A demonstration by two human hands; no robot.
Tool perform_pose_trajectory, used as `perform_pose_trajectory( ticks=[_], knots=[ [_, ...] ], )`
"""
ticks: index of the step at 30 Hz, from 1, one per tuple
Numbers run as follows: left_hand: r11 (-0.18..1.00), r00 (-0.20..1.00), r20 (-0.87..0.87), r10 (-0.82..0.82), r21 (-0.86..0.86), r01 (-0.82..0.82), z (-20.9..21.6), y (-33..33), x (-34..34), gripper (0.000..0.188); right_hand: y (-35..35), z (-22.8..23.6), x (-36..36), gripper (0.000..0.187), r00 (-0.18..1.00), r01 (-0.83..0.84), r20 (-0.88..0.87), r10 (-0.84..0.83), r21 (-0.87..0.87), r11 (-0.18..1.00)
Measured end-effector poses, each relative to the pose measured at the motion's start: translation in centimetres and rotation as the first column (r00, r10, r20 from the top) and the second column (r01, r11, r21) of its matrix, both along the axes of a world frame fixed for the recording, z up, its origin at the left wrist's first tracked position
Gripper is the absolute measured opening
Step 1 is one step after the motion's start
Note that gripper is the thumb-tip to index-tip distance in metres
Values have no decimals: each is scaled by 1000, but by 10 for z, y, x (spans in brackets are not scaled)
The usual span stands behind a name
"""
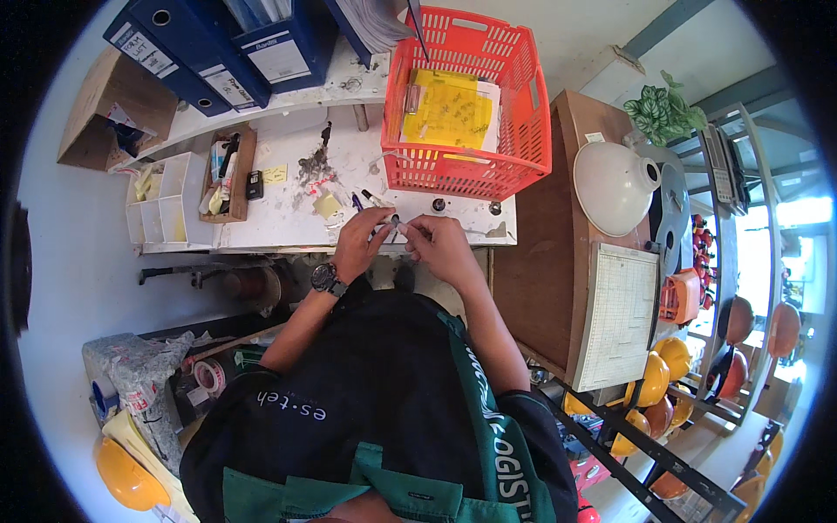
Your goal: Apply adhesive or marking to small white components and sort them.
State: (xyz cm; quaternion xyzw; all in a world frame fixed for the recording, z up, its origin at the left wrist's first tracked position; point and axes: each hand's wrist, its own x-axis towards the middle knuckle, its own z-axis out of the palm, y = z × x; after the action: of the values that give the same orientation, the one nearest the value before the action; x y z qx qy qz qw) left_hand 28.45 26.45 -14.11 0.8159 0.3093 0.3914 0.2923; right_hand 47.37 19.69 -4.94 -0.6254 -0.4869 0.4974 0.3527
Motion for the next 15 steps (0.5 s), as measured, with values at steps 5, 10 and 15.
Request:
perform_pose_trajectory(
  ticks=[5,10,15],
  knots=[
    [1000,1000,7,15,22,-15,-3,-4,-2,31,6,1,9,30,995,-43,-89,36,-76,996],
    [1000,1000,15,2,-11,-2,0,-4,1,33,6,-8,15,33,975,-26,-221,-3,-126,992],
    [1000,1000,-10,-14,22,14,-1,-4,0,36,7,-14,18,35,975,-35,-220,8,-119,992]
  ],
)
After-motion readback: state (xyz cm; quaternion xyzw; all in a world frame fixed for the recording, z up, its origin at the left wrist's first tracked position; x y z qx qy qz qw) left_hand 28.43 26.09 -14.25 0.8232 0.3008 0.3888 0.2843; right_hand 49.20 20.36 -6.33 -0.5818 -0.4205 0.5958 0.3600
